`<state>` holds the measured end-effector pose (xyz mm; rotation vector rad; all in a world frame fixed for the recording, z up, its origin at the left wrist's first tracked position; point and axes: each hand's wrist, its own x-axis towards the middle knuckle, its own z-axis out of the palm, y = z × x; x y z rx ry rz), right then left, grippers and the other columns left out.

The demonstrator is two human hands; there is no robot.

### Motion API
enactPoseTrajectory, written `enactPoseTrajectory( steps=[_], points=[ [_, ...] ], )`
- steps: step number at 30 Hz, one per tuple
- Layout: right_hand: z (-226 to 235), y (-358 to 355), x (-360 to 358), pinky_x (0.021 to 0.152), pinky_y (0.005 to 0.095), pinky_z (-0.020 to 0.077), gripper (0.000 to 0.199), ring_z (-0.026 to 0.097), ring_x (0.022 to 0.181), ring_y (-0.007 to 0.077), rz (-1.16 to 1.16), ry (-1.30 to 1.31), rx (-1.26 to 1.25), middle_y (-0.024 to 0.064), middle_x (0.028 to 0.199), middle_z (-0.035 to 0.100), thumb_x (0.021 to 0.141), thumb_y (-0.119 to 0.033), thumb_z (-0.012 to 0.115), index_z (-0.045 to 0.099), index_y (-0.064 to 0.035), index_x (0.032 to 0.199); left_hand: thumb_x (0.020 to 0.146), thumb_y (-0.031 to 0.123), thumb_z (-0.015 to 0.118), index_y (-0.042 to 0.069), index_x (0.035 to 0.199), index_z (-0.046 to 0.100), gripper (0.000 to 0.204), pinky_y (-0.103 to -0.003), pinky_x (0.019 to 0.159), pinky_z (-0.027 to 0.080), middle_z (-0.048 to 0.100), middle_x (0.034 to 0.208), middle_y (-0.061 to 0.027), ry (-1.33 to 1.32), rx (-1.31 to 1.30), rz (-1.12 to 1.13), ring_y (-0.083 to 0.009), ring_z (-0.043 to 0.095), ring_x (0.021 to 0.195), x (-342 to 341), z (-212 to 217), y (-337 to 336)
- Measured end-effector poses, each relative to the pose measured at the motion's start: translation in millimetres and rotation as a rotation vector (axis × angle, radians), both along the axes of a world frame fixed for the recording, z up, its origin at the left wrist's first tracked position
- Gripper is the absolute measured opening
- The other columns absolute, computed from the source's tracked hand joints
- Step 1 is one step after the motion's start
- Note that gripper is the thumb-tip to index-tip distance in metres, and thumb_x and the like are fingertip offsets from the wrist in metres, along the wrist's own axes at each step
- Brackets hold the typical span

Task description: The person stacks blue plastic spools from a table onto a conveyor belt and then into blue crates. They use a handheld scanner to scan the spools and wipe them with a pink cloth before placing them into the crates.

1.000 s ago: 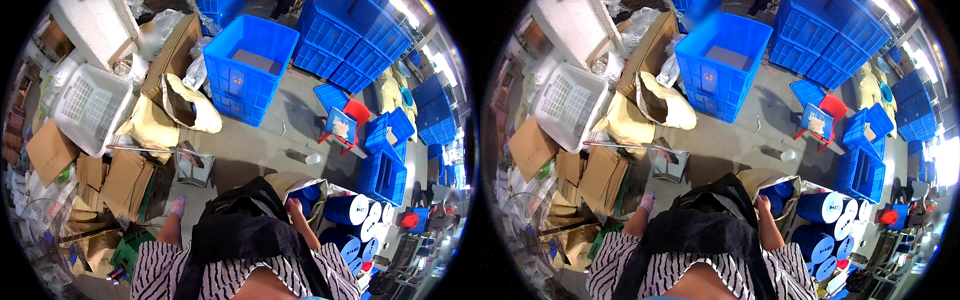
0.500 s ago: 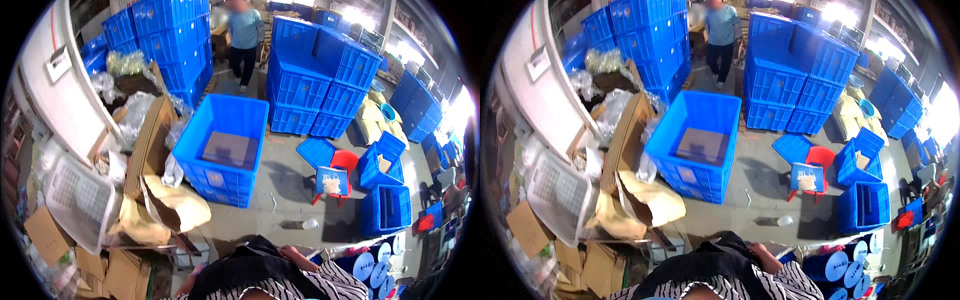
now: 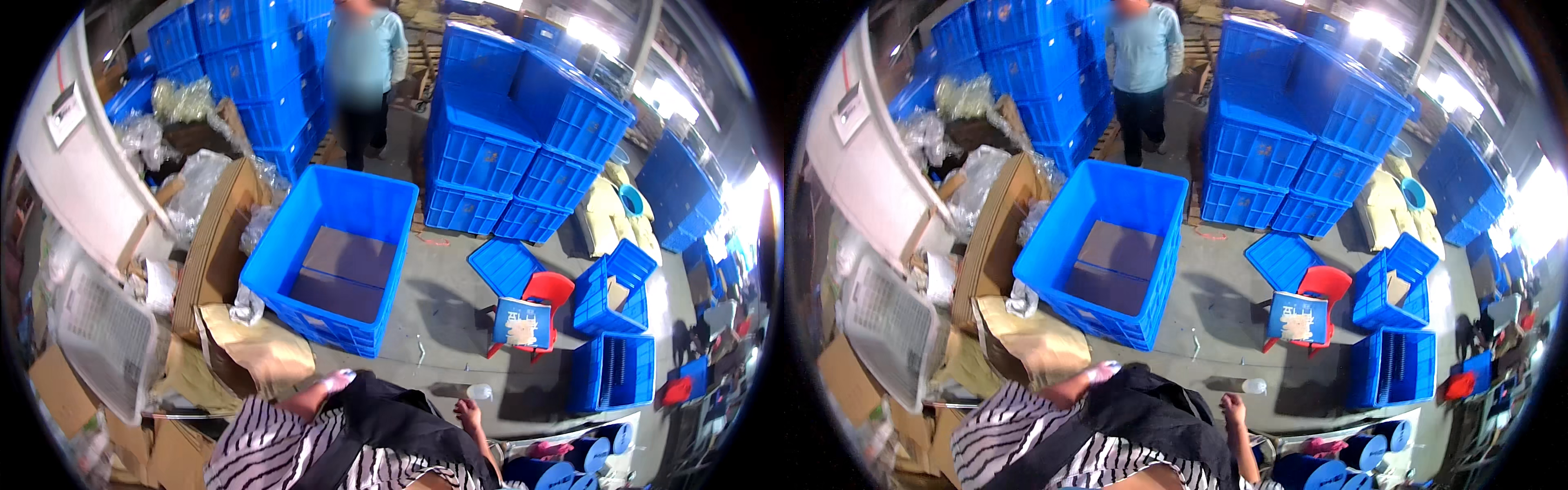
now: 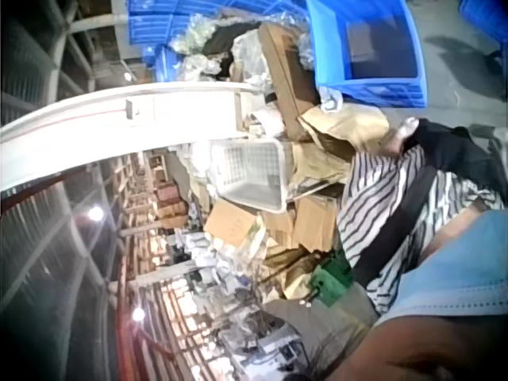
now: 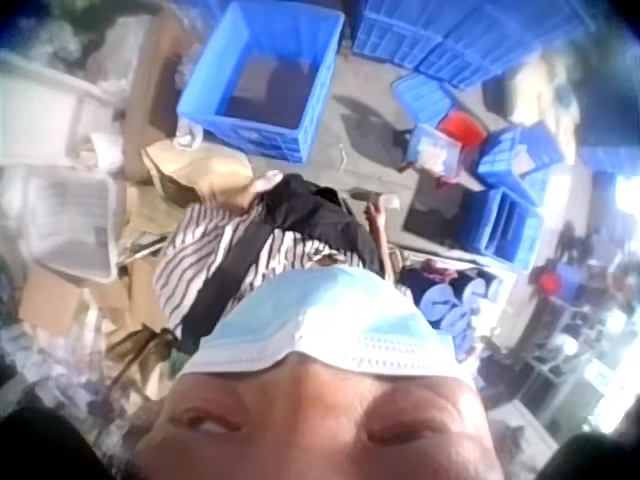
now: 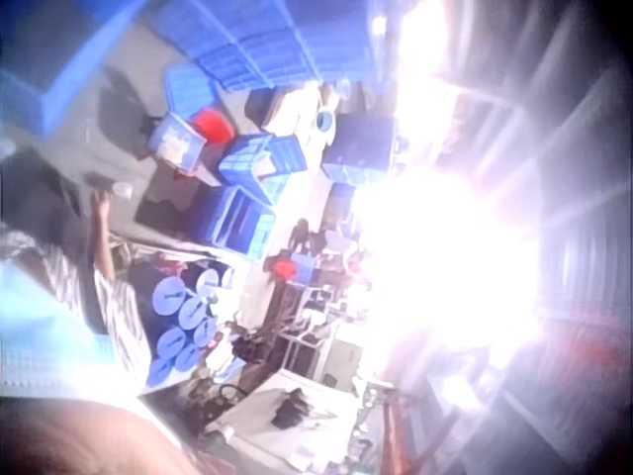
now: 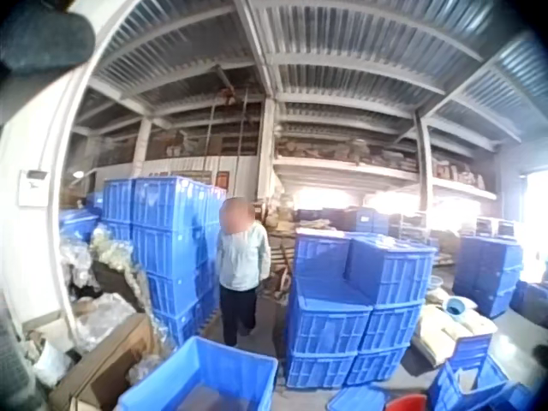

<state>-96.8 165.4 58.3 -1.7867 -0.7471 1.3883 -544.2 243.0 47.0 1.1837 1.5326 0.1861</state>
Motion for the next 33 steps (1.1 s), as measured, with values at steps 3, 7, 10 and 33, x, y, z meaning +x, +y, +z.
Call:
enactPoseTrajectory(
  steps=[3,7,10,33],
  points=[
    [-11.1,-50.7,29.9,0.061,0.0308,0.0509,0.023,0.066,0.073,0.0168,-0.035,-0.029,0.007,0.0071,0.088,0.067,0.092,-0.023,0.062,0.061,-0.0049,0.106,0.095,0.047,0.050,0.003,0.128,0.057,0.056,-0.037,0.102,0.041,0.062,0.127,-0.0158,-0.173,0.060,-0.166,-0.0263,0.057,0.117,70.9,18.3,68.3],
    [-8.7,-33.8,34.5,0.060,0.0302,0.0505,0.023,0.065,0.073,0.0167,-0.004,-0.047,-0.124,0.0069,0.088,0.067,0.092,-0.023,0.062,0.061,-0.0050,0.107,0.095,0.046,0.051,0.009,0.128,0.058,0.050,-0.036,0.098,0.042,0.065,0.121,-0.0116,-0.189,0.269,-0.346,-0.0226,0.059,0.112,119.5,42.0,109.8],
    [4.3,8.3,37.2,0.060,0.0297,0.0502,0.023,0.065,0.072,0.0166,0.028,-0.069,-0.163,0.0068,0.088,0.067,0.092,-0.023,0.062,0.061,-0.0052,0.107,0.096,0.043,0.053,0.010,0.133,0.054,0.050,-0.036,0.098,0.044,0.065,0.123,-0.0109,-0.366,0.251,-0.419,-0.0266,0.061,0.113,146.7,44.4,141.3],
    [84.5,252.7,42.4,0.067,0.0284,0.0496,0.027,0.065,0.082,0.0143,0.482,-0.390,-0.171,0.0051,0.098,0.066,0.093,-0.020,0.060,0.059,-0.0062,0.115,0.101,0.034,0.051,0.005,0.079,0.067,0.039,-0.030,0.086,0.042,0.064,0.081,0.0011,-0.736,0.243,0.299,-0.0106,0.056,0.083,120.3,163.4,206.3]
  ],
)
